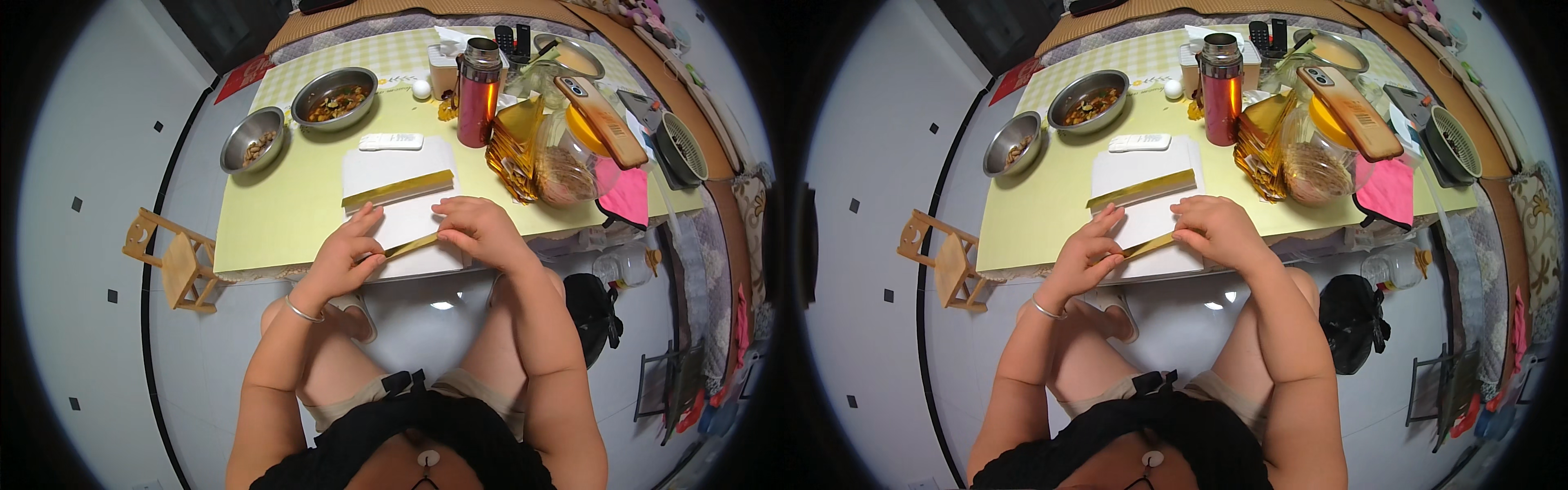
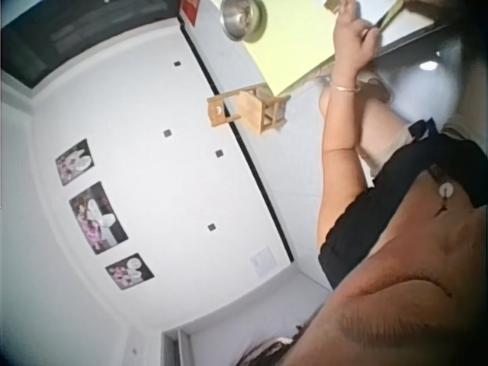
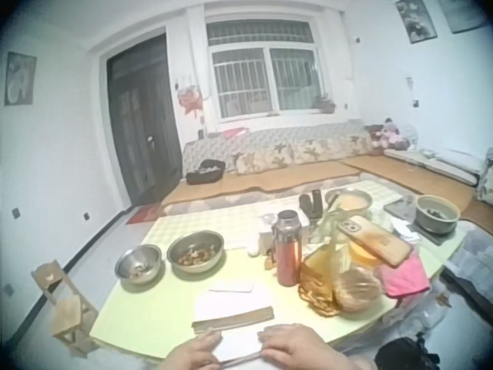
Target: The person folds multiple sheets of gold-colored paper into triangular shapes using a white rectangular guide on a table. Each sheet is folded in half, then the corners are folded inward to form a triangle, and the finished pieces are stacked on the table.
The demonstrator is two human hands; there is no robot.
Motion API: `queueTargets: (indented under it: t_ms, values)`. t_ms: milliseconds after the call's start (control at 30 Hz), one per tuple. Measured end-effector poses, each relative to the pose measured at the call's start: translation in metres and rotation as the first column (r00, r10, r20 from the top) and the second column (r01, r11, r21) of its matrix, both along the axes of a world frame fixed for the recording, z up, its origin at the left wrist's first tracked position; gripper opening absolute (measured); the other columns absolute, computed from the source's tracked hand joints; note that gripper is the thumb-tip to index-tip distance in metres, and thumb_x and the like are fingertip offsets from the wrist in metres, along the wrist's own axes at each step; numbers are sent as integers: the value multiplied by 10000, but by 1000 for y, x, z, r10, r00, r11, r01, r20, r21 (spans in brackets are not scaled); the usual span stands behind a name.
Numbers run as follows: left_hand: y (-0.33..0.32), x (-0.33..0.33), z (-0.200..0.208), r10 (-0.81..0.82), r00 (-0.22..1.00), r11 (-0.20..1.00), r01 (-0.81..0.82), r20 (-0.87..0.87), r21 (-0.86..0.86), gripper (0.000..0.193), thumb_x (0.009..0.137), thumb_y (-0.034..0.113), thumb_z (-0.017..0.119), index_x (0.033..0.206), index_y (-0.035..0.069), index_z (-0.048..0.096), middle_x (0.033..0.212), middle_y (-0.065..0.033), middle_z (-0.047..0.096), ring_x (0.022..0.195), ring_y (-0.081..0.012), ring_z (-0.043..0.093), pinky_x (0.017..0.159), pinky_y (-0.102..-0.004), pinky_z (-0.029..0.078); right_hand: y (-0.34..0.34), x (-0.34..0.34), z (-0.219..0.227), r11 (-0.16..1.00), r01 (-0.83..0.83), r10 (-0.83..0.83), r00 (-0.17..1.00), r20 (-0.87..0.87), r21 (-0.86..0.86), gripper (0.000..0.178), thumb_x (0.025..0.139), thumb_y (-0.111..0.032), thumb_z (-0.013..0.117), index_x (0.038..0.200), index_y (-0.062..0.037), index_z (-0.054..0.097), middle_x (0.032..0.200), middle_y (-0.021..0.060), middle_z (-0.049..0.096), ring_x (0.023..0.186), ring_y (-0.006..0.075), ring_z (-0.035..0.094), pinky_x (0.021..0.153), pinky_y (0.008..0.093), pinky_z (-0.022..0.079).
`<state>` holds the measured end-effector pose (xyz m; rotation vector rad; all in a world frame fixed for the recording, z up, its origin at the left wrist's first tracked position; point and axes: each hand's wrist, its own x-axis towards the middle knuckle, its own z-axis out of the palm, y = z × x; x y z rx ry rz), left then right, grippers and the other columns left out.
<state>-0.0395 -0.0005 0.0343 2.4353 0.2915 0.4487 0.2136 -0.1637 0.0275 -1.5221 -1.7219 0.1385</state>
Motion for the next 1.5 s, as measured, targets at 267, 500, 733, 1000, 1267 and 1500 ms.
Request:
queueTargets:
  t_ms: [267,500,733,1000,1267,1500]
  values:
    - [26,8,-11,34,999,993,-36,-18,-114,109,895,123,691,897,14,678,1456,-241,562,1388,-409,489,1100,-420,400,25,18,-19,999,39,-41,991,-127,-20,170,838,-195,761,884,-39,710,1204,166,711,1198,347,622,993,407,497]
    - [41,30,-29,361,924,932,-363,130,-4,108,882,89,681,849,-13,685,992,-131,674,919,-264,621,836,-361,497,55,20,-26,900,374,-423,874,-241,-224,244,825,-248,791,819,-30,681,829,102,636,854,286,615,746,400,499]
    - [37,50,-24,524,840,801,-542,139,253,125,811,56,730,886,-8,653,898,-146,644,877,-339,622,795,-435,506,69,9,-23,832,500,-534,838,-107,-239,222,819,-209,777,764,-38,645,835,107,637,870,302,625,742,422,509]
    - [-1,51,-26,44,993,927,-83,113,366,546,875,290,750,1291,-36,615,1407,-233,578,1333,-407,535,1127,-490,421,69,6,-26,841,502,-528,844,-100,-204,200,807,-172,776,760,-39,635,829,112,631,861,315,624,752,432,510]
    - [-10,51,-28,103,984,869,-20,-142,494,933,876,639,642,1452,-73,464,1559,-259,410,1483,-436,327,1207,-593,228,70,9,-33,849,502,-523,843,-125,-164,185,799,-124,781,760,-34,624,819,122,614,845,330,617,737,432,504]
    - [-14,50,-22,91,973,861,30,-213,507,966,868,686,610,1454,-67,457,1600,-266,334,1511,-458,246,1205,-634,176,66,-12,-25,815,523,-580,742,336,252,355,870,-151,666,1199,-18,655,1264,165,651,1259,359,564,1052,481,429]
